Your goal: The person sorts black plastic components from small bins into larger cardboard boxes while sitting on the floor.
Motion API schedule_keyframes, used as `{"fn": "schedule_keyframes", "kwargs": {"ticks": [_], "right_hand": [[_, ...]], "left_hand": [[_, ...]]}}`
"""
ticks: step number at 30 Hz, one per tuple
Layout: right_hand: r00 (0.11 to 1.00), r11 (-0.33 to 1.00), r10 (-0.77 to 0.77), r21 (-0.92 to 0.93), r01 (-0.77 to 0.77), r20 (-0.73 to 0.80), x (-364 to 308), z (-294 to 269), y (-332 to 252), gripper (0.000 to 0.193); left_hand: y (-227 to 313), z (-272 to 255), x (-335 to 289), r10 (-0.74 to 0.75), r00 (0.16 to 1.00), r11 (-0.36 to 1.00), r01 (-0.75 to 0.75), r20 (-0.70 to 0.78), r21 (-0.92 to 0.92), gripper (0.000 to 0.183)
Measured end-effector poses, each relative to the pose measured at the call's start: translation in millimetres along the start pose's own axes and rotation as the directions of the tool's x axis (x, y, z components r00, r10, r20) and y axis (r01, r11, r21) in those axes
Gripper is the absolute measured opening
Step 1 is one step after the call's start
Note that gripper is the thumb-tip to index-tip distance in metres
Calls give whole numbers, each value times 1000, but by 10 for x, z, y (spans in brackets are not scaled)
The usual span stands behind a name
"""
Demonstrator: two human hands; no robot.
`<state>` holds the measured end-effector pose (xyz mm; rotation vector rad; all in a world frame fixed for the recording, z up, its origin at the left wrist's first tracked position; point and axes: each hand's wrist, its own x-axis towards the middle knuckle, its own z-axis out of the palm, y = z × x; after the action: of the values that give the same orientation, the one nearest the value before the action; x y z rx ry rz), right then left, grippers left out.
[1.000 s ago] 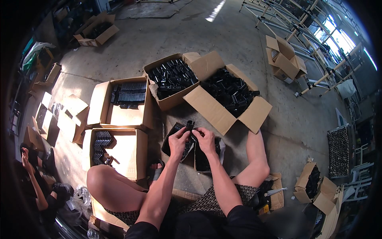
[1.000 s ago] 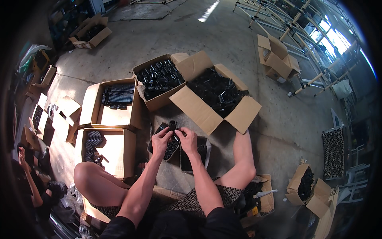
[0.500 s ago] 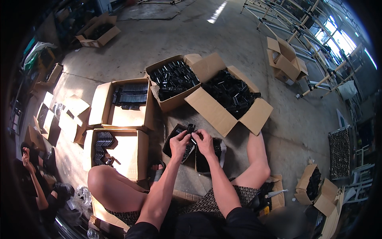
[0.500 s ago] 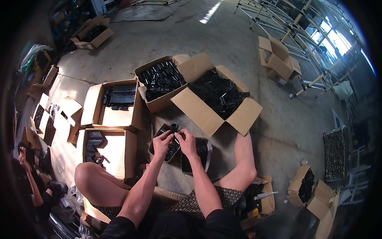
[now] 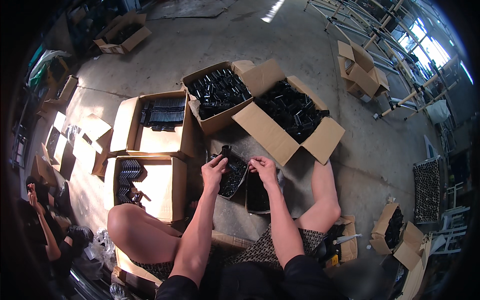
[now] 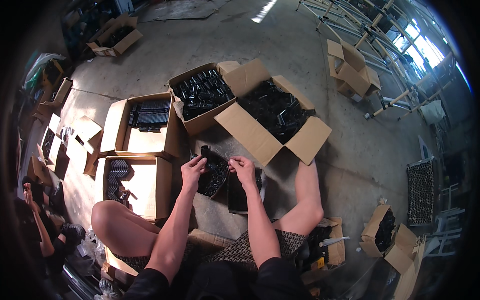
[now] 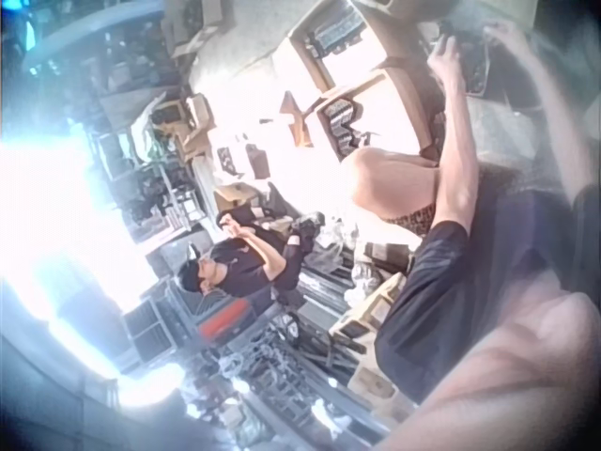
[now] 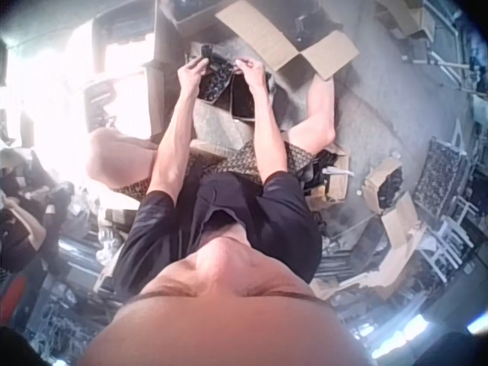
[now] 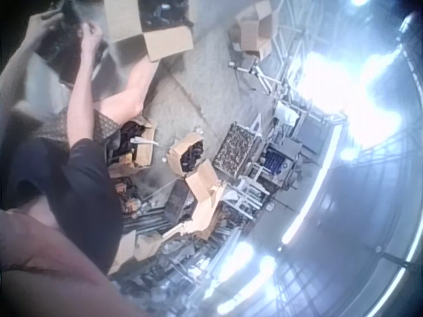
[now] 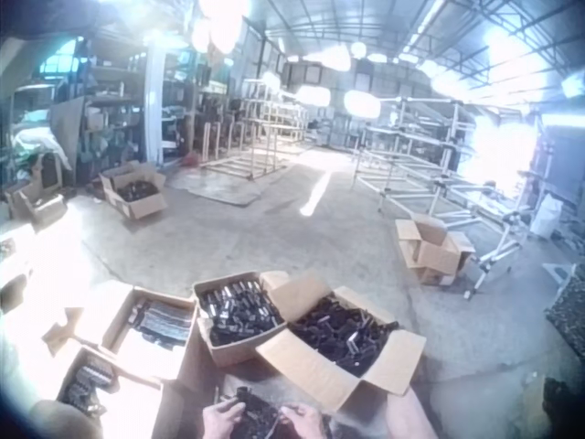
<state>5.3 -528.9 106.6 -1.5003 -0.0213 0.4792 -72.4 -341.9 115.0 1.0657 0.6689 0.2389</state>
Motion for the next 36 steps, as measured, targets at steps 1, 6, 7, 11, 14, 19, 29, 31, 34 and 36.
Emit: {"fn": "schedule_keyframes", "kwargs": {"ticks": [1, 6, 7, 11, 14, 19, 29, 31, 34, 36], "right_hand": [[1000, 1000, 6, -14, -6, 5, 13, -24, 17, 17], [999, 997, 37, -67, -35, 33, 60, 48, -85, 19], [999, 997, 42, -73, -39, 32, 77, 69, -100, 20], [994, 979, 6, -202, 17, 111, 117, 210, -200, 25], [984, 929, -82, -345, 133, 159, 118, 317, -278, 30], [984, 858, -52, -497, 130, 169, 74, 413, -452, 33], [939, 979, 167, -166, -121, 300, 153, 195, -195, 23], [937, 980, 176, -145, -137, 301, 172, 150, -108, 23], [961, 934, 119, -356, -22, 251, 177, 163, -61, 23], [974, 875, 46, -479, 69, 224, 151, 214, -62, 22]], "left_hand": [[2, -18, 20, -3, 1000, 1000, 3, 9, 2, 44], [34, -9, 14, -5, 1000, 1000, 5, 23, -27, 44], [44, 12, 1, -9, 999, 1000, 10, 34, -29, 45], [52, 60, -22, 4, 998, 1000, -3, 55, -3, 44], [26, 69, -32, 20, 997, 1000, -21, 73, 20, 43], [-34, -14, 13, 23, 997, 999, -26, 73, 42, 44], [-50, -4, 9, -6, 991, 961, -30, 130, 276, 37], [-11, 30, -12, -25, 990, 928, -27, 137, 371, 36], [-4, 63, -52, -28, 994, 927, -13, 105, 374, 38], [-15, 50, -68, -16, 997, 924, -16, 78, 383, 38]]}}
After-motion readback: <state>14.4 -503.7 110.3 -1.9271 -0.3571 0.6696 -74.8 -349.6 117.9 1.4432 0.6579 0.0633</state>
